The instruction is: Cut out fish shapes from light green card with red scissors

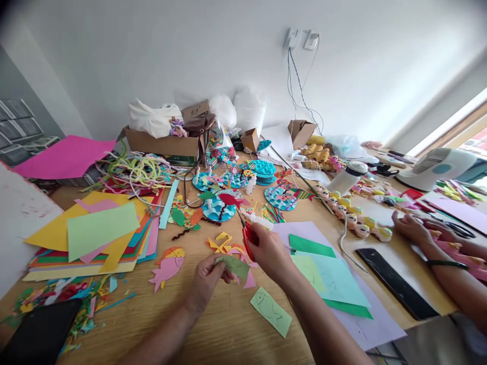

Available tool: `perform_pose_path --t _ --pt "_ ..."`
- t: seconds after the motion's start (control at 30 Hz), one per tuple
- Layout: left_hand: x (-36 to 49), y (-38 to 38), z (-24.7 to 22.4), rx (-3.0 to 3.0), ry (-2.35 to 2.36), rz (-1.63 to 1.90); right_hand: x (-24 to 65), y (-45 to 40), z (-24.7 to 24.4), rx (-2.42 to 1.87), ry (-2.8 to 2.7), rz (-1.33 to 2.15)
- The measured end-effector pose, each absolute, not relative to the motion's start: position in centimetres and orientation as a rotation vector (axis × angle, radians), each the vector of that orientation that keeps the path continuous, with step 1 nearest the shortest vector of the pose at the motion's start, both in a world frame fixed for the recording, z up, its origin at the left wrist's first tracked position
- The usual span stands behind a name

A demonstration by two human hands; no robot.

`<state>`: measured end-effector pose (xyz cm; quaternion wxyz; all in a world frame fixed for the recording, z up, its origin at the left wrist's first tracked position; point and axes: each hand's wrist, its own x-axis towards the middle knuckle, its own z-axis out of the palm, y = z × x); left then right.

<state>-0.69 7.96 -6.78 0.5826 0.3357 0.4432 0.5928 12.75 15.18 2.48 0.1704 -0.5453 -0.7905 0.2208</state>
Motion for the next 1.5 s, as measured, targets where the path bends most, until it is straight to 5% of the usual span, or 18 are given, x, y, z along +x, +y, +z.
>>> perform_pose_path --t 0.23,0.77,1.5 --pt "-1.6 7.5 -6.9 0.686 1.03 1.417 9.9 16.5 5.1 -1.21 -1.99 0.91" --pt "-1.9 7.3 -6.2 0.646 1.088 1.557 14.3 11.1 -0.2 -1.185 -1.572 1.351" --pt "0.2 7.5 -0.8 0.812 1.166 1.652 11.2 10.9 0.6 -0.804 -0.965 1.604"
